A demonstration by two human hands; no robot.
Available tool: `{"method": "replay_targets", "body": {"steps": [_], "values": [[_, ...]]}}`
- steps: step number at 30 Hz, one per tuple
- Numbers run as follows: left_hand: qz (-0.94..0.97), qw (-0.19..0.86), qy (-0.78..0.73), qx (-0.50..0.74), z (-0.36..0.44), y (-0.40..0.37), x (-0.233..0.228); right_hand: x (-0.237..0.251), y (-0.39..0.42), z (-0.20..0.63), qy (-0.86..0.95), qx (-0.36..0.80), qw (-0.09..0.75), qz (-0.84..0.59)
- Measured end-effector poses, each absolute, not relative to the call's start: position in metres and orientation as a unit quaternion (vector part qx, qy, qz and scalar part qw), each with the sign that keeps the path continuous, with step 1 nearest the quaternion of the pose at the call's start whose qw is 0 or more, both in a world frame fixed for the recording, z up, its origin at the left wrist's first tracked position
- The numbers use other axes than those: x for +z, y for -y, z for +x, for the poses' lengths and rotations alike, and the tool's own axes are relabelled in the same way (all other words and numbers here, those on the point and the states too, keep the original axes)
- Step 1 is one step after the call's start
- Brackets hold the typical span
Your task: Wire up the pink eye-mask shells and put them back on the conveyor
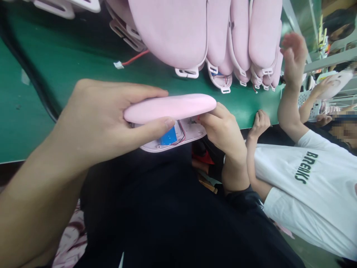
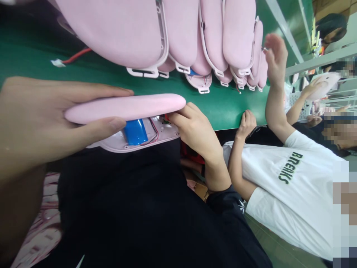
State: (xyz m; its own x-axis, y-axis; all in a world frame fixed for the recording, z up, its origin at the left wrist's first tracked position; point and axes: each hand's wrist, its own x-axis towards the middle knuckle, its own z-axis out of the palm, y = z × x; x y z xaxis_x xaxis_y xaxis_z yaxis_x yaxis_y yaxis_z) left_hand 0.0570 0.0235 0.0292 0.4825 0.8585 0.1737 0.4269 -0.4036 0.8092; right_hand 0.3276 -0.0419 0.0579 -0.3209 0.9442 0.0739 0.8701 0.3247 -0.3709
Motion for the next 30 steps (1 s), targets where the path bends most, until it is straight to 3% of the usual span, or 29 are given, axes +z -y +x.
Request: {"method": "replay_targets", "body": {"steps": [13, 17, 23, 30], "values": [[0.774, 0.361, -0.425, 0.298, 0.060, -0.017, 0.034, 0.072, 0.023, 0.316, 0.787, 0.108, 0.051, -0.605], [0.753, 0.372, -0.448, 0.307, 0.061, -0.013, 0.038, 0.081, 0.030, 0.322, 0.780, 0.162, 0.081, -0.599], [0.743, 0.376, -0.449, 0.323, 0.057, -0.015, 0.032, 0.084, 0.048, 0.341, 0.714, 0.170, 0.254, -0.630], [0.734, 0.375, -0.439, 0.358, 0.057, -0.020, 0.021, 0.067, 0.036, 0.318, 0.726, 0.169, 0.177, -0.643]]}}
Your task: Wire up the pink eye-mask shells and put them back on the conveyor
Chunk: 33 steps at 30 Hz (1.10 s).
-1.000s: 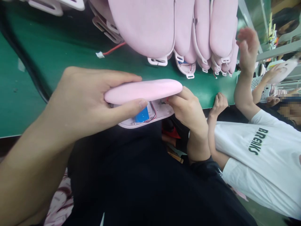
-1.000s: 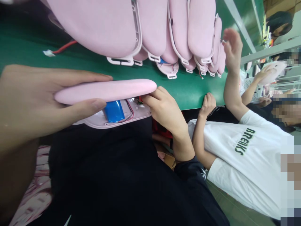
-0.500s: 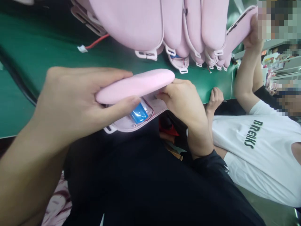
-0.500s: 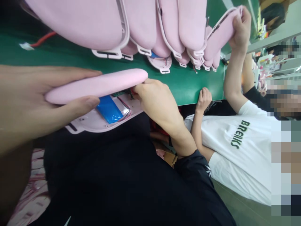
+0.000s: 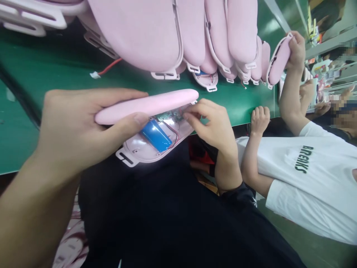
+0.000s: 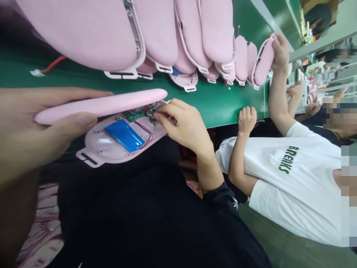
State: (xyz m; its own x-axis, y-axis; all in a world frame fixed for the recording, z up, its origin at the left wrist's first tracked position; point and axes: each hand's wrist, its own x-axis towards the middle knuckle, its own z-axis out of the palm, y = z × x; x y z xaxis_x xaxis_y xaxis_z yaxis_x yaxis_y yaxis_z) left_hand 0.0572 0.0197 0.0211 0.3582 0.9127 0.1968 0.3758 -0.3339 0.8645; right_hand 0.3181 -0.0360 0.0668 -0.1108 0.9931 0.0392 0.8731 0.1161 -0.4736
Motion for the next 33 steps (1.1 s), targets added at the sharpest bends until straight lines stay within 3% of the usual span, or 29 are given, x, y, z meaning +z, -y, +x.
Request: {"method": "replay_targets", "body": {"steps": [5, 10, 14, 23, 30, 33], "values": [[0.734, 0.381, -0.442, 0.347, 0.058, -0.019, 0.024, 0.062, 0.028, 0.303, 0.689, 0.174, 0.149, -0.687], [0.733, 0.380, -0.440, 0.354, 0.057, -0.020, 0.021, 0.060, 0.023, 0.305, 0.664, 0.250, 0.180, -0.682], [0.736, 0.368, -0.424, 0.378, 0.057, -0.024, 0.015, 0.059, 0.021, 0.299, 0.612, 0.238, 0.212, -0.724], [0.769, 0.255, -0.444, 0.383, 0.078, 0.013, 0.033, 0.032, 0.044, 0.291, 0.501, 0.269, 0.435, -0.698], [0.799, 0.185, -0.436, 0.369, 0.084, -0.001, 0.027, 0.055, 0.045, 0.312, 0.637, 0.170, 0.295, -0.692], [0.806, 0.186, -0.434, 0.357, 0.081, -0.012, 0.030, 0.063, 0.052, 0.316, 0.656, 0.160, 0.281, -0.682]]}}
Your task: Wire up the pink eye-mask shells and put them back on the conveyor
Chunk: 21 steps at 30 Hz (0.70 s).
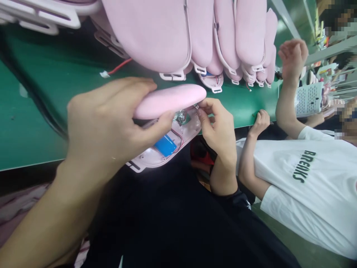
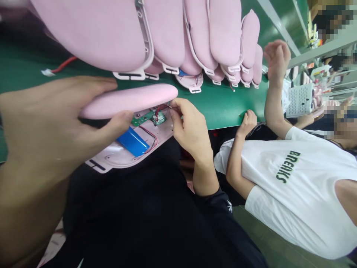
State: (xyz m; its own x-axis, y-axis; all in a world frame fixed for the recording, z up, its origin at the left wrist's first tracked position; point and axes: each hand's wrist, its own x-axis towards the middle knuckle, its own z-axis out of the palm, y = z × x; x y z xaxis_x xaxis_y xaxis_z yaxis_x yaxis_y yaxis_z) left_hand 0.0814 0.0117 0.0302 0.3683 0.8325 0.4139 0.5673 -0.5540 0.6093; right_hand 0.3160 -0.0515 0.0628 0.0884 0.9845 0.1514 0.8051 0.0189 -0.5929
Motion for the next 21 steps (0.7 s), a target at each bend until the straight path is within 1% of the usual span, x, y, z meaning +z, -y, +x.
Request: {"method": "replay_targets", "body": {"steps": [3, 6, 8, 11, 13, 18, 21], "values": [[0.798, 0.207, -0.432, 0.365, 0.081, -0.011, 0.032, 0.067, 0.062, 0.308, 0.667, 0.156, 0.289, -0.669], [0.789, 0.223, -0.438, 0.368, 0.082, -0.007, 0.032, 0.066, 0.067, 0.293, 0.668, 0.148, 0.244, -0.688], [0.787, 0.223, -0.443, 0.366, 0.082, -0.005, 0.032, 0.062, 0.064, 0.283, 0.652, 0.119, 0.207, -0.720], [0.791, 0.225, -0.444, 0.356, 0.082, -0.005, 0.033, 0.055, 0.057, 0.276, 0.641, 0.094, 0.189, -0.738], [0.794, 0.224, -0.440, 0.356, 0.083, -0.006, 0.034, 0.053, 0.054, 0.276, 0.642, 0.115, 0.205, -0.730], [0.796, 0.216, -0.433, 0.364, 0.080, -0.008, 0.032, 0.056, 0.050, 0.286, 0.648, 0.204, 0.282, -0.677], [0.794, 0.219, -0.439, 0.360, 0.079, 0.003, 0.032, 0.057, 0.050, 0.292, 0.643, 0.239, 0.286, -0.670]]}}
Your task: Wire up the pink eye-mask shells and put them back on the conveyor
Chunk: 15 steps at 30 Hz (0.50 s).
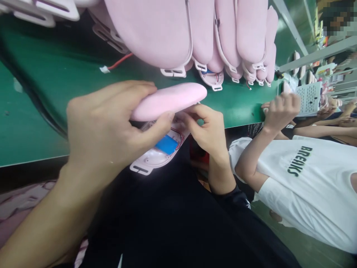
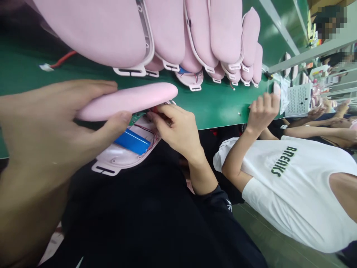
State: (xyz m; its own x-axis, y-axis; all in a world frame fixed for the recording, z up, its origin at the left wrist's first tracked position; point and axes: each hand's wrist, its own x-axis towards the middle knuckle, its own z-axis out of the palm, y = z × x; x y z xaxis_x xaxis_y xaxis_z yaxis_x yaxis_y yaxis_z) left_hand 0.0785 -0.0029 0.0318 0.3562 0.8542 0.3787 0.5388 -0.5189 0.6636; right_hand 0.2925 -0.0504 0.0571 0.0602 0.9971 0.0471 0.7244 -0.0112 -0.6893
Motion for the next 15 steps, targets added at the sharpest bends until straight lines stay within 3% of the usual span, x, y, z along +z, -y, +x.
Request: {"method": "replay_targets", "body": {"steps": [6, 11, 15], "values": [[0.756, 0.204, -0.459, 0.419, 0.088, 0.049, 0.028, 0.069, 0.069, 0.304, 0.604, 0.337, 0.251, -0.678], [0.772, 0.161, -0.414, 0.456, 0.095, 0.031, 0.014, 0.067, 0.070, 0.309, 0.664, 0.227, 0.268, -0.660], [0.791, 0.186, -0.420, 0.404, 0.093, 0.000, 0.013, 0.056, 0.061, 0.318, 0.660, 0.196, 0.264, -0.676]]}}
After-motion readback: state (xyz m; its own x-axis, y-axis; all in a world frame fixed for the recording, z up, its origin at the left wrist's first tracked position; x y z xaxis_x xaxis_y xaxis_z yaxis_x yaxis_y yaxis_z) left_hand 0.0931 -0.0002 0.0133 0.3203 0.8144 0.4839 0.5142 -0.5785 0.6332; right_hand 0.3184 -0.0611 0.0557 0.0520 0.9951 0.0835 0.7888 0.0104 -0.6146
